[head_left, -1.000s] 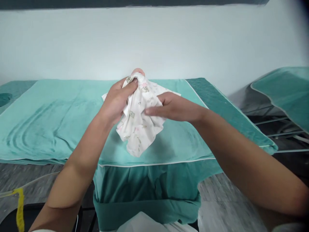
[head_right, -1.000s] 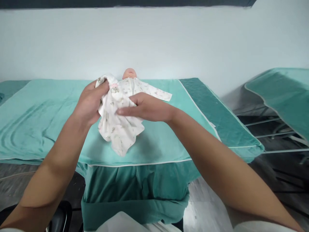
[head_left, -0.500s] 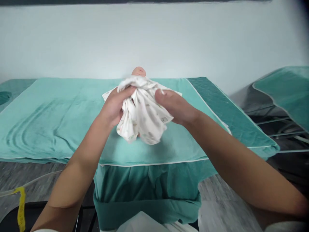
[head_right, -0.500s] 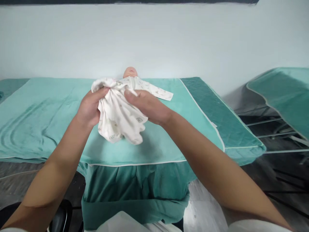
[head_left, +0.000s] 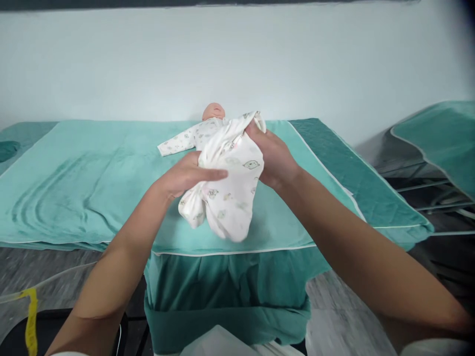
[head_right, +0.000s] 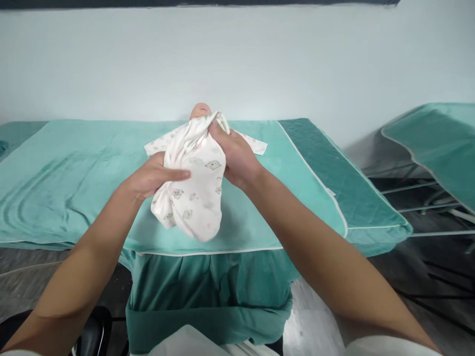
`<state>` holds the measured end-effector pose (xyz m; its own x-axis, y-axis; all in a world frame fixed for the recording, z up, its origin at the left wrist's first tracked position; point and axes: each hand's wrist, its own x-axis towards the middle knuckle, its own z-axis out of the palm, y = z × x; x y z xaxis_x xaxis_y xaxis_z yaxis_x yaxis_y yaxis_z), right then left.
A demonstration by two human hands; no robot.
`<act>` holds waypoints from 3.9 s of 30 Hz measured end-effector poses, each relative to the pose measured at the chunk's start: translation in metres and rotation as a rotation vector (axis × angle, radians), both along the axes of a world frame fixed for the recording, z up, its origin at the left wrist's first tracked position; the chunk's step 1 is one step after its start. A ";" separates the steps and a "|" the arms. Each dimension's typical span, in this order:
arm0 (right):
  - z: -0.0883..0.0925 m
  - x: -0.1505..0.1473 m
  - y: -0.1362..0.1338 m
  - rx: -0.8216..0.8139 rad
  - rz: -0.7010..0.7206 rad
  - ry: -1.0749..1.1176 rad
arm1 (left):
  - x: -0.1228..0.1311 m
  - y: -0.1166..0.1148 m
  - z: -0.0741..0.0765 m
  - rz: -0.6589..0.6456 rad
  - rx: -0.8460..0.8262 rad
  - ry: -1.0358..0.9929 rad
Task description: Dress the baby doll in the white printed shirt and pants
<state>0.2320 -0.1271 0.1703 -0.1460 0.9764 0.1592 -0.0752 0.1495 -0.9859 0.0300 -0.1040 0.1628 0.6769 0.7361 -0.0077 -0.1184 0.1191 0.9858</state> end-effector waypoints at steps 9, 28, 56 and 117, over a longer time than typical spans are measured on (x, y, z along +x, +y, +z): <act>-0.012 -0.005 -0.013 -0.098 0.289 -0.117 | 0.016 0.001 -0.010 0.187 -0.068 -0.245; -0.034 0.003 -0.009 -0.148 0.221 0.137 | 0.028 0.007 -0.030 0.138 -0.219 -0.243; -0.152 0.007 -0.075 -0.510 -0.234 0.156 | 0.050 0.005 -0.064 -0.179 0.698 0.920; -0.078 0.022 0.012 0.077 -0.139 -0.394 | 0.030 0.056 -0.082 0.125 -0.133 -0.108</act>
<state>0.2538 -0.1146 0.0924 -0.0785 0.9785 0.1906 0.3314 0.2059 -0.9208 0.0605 -0.0478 0.0806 0.5825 0.8117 -0.0429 -0.2446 0.2254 0.9431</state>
